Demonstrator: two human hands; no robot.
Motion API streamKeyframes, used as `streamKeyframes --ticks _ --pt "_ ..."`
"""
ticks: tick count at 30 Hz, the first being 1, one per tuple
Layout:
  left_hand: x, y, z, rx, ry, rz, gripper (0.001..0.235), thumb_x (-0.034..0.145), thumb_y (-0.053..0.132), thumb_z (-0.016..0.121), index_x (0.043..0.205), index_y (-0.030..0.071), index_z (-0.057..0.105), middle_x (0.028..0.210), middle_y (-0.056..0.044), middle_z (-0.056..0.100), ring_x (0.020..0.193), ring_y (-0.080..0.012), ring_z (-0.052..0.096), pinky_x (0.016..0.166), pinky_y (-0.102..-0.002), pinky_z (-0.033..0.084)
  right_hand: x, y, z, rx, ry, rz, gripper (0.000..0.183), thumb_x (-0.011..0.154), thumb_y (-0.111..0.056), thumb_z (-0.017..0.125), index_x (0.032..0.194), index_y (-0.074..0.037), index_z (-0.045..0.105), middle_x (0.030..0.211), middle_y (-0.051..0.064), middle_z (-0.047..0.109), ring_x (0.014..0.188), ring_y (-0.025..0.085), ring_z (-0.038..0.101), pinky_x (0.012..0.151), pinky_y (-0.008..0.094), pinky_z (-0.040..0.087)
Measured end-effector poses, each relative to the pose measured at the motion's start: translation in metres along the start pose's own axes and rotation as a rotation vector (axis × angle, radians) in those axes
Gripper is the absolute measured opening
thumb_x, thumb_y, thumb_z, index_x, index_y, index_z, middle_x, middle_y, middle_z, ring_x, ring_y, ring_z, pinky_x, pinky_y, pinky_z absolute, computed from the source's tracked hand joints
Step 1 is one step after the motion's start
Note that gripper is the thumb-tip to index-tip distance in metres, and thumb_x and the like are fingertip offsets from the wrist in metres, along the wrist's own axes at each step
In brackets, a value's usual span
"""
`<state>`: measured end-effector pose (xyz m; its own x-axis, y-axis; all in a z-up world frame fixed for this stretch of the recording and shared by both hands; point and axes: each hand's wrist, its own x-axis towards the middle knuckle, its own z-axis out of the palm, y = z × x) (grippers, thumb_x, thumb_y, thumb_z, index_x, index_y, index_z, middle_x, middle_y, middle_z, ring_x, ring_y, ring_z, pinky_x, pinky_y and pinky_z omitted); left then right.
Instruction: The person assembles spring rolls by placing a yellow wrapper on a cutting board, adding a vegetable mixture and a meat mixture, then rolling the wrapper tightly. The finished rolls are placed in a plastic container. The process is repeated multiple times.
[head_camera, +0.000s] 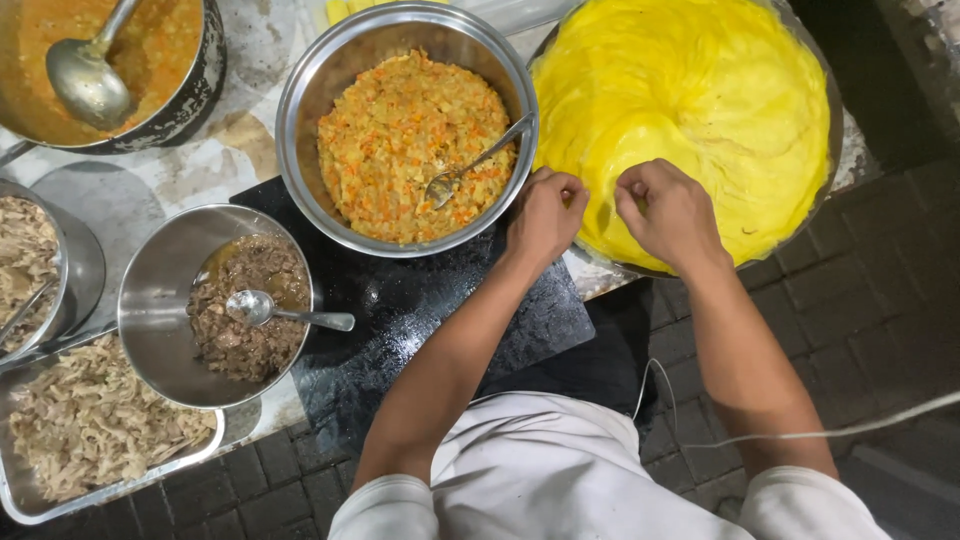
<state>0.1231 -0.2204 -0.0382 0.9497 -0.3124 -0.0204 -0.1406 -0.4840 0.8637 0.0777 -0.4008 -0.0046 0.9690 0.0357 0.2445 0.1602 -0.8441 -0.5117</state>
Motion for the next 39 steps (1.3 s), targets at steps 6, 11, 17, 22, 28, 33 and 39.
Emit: streamKeyframes --ticks 6,11,17,22,28,33,39 --pt "0.001 0.007 -0.007 -0.261 -0.041 -0.074 0.018 0.091 0.024 0.063 0.095 0.01 0.073 0.088 -0.009 0.071 0.088 -0.0232 0.07 0.073 -0.037 0.054 -0.005 -0.018 -0.009 0.152 -0.065 0.053 0.02 0.089 -0.02 0.075 0.103 -0.006 0.07 0.084 0.012 0.065 0.07 0.027 0.062 0.066 0.042 0.05" --pt "0.002 0.02 -0.013 -0.249 -0.085 -0.038 0.016 0.092 0.021 0.062 0.097 0.01 0.072 0.087 -0.011 0.072 0.087 -0.0256 0.071 0.071 -0.038 0.054 -0.01 -0.041 -0.011 0.13 -0.105 0.061 0.034 0.082 -0.021 0.08 0.109 -0.003 0.069 0.088 0.013 0.066 0.074 0.029 0.063 0.07 0.042 0.049" --pt "0.002 0.018 -0.014 -0.355 -0.12 -0.015 0.011 0.091 0.014 0.064 0.098 0.009 0.07 0.084 -0.007 0.072 0.08 -0.0145 0.065 0.07 -0.032 0.053 -0.019 -0.028 -0.004 0.246 -0.109 0.165 0.03 0.086 -0.017 0.077 0.111 -0.005 0.067 0.09 0.009 0.071 0.073 0.025 0.064 0.07 0.038 0.05" --pt "0.001 0.01 -0.015 -0.455 -0.128 -0.026 0.011 0.09 0.01 0.065 0.1 0.007 0.069 0.084 -0.005 0.072 0.077 -0.0097 0.063 0.07 -0.028 0.052 -0.017 -0.028 -0.008 0.277 -0.12 0.18 0.017 0.095 -0.011 0.066 0.11 -0.006 0.071 0.092 0.01 0.074 0.075 0.028 0.068 0.069 0.037 0.053" --pt "-0.004 0.01 -0.016 -0.601 -0.148 -0.098 0.015 0.091 0.007 0.064 0.105 0.001 0.066 0.088 -0.008 0.068 0.07 -0.0087 0.063 0.06 -0.022 0.055 -0.017 -0.022 0.004 0.186 -0.119 0.18 0.022 0.09 -0.024 0.075 0.105 -0.008 0.072 0.086 0.008 0.073 0.07 0.025 0.067 0.066 0.039 0.052" --pt "-0.007 0.011 -0.014 -0.627 -0.111 -0.131 0.016 0.09 0.004 0.062 0.105 0.0 0.065 0.09 -0.014 0.07 0.061 -0.0127 0.069 0.053 -0.024 0.056 -0.018 -0.011 0.022 0.062 -0.043 0.185 0.014 0.091 -0.026 0.072 0.098 -0.014 0.073 0.08 0.001 0.072 0.068 0.021 0.066 0.062 0.034 0.052" --pt "-0.003 0.009 -0.012 -0.639 -0.078 -0.172 0.019 0.087 0.01 0.069 0.103 0.002 0.068 0.086 -0.009 0.068 0.067 -0.0109 0.067 0.051 -0.022 0.056 -0.02 -0.044 -0.005 0.205 -0.078 0.196 0.041 0.077 -0.032 0.084 0.104 -0.004 0.07 0.086 0.011 0.072 0.07 0.026 0.063 0.065 0.041 0.051"
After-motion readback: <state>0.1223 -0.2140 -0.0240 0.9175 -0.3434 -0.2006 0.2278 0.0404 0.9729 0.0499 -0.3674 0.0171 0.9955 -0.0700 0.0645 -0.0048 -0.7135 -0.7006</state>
